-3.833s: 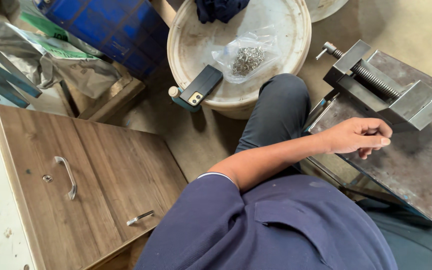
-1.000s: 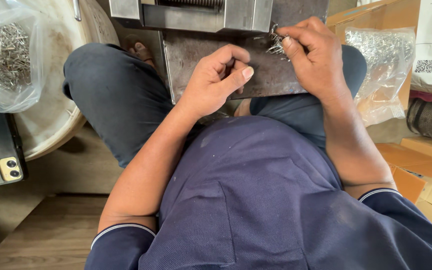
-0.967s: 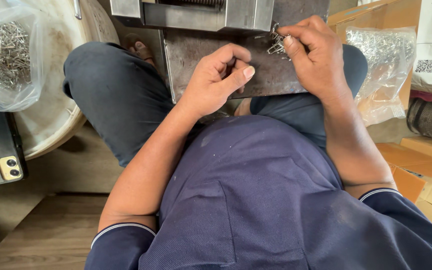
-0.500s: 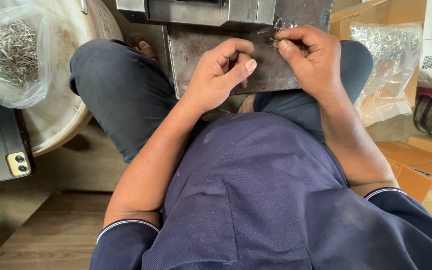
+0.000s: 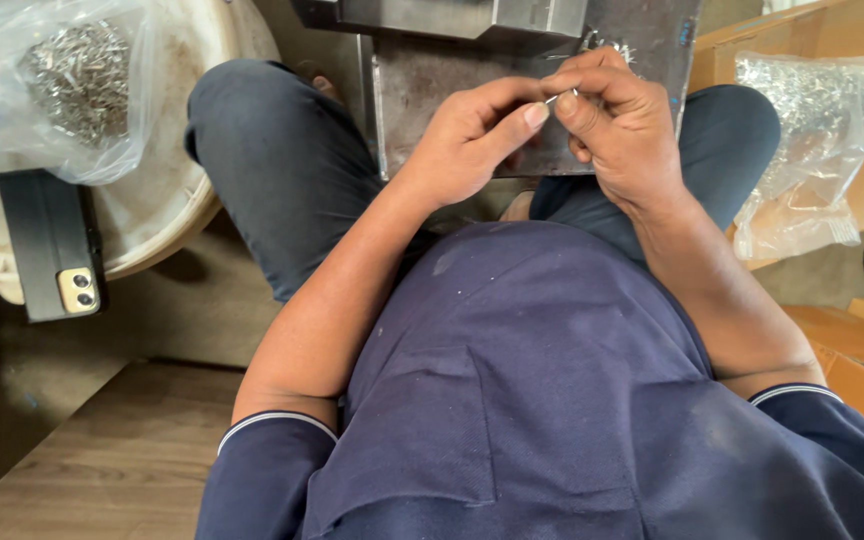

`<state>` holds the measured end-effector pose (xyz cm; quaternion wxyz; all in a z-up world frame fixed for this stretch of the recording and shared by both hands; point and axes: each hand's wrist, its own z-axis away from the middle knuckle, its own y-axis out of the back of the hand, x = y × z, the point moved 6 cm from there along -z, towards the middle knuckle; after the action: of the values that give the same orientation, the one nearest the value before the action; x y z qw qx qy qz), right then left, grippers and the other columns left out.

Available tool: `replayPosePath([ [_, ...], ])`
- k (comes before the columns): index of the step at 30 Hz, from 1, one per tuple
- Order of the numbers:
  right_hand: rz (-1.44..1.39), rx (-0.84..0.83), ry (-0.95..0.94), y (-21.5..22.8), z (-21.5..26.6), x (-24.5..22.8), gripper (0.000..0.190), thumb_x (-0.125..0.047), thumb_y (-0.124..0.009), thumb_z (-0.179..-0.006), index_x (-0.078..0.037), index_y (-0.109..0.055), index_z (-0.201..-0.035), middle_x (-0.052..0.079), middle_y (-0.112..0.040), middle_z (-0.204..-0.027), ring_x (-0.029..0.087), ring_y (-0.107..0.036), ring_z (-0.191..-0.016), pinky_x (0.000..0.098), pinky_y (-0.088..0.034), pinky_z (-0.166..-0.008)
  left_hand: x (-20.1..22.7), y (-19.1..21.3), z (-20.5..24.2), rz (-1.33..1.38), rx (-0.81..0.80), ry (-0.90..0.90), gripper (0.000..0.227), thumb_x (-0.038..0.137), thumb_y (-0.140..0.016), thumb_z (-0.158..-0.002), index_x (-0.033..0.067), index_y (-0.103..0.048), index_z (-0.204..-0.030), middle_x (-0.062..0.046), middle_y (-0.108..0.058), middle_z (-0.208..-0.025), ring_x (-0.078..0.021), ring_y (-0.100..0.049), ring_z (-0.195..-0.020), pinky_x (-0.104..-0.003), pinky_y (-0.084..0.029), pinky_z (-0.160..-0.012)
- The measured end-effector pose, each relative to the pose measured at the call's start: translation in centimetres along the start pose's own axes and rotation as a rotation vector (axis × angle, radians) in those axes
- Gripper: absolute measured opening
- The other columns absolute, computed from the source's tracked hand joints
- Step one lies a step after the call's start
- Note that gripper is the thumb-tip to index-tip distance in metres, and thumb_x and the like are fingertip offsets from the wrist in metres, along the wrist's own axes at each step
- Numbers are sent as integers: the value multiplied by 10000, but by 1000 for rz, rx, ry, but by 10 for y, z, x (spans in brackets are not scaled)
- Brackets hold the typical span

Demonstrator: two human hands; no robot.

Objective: The person sits on the floor and uses a bench vise to separate small metal fasteners. They pick up a clump of fasteners, place them into the vise jaws, and tighten the screw to pull the pieces apart. The separated fasteners are then placed on the metal plate.

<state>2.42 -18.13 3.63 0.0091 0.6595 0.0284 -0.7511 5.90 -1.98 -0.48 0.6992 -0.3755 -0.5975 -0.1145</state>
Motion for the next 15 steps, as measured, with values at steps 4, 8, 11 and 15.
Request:
replayPosePath([
  [4, 19, -44, 44, -18, -2, 2, 162, -89, -682, -1091, -21, -706, -1236, 61, -598, -1317, 55, -583, -818, 183, -456, -630, 1, -1, 1, 71, -62, -34, 313, 302, -573, -1124, 37, -681, -1249, 16, -657, -899, -59, -590, -757, -234, -509, -681],
  [8, 66, -17, 58, -20, -1, 3, 188, -93, -671, -1106, -29, -709, -1278, 60, -607, -1290, 47, -570, -794, 184, -457, -644, 2, 3, 2, 64, -19, -47, 292, 281, -542, -1129, 32, -694, -1129, 13, -661, -846, -60, -598, -719, -226, -516, -666],
  [11, 105, -33, 51, -18, 1, 0, 223, -98, -650, -1108, -28, -698, -1315, 45, -614, -1247, 33, -554, -766, 183, -467, -661, 6, 3, 2, 23, 13, -63, 270, 257, -543, -1126, 32, -677, -1060, 8, -648, -807, -61, -589, -703, -228, -504, -646],
  [15, -162, -46, -84, -12, 6, 2, 307, -101, -665, -1056, -48, -674, -1358, 37, -677, -1010, 41, -606, -800, 199, -509, -699, 12, 0, 3, -203, 127, -121, 222, 211, -563, -1099, 37, -678, -1021, -3, -654, -757, -71, -595, -673, -245, -490, -618],
])
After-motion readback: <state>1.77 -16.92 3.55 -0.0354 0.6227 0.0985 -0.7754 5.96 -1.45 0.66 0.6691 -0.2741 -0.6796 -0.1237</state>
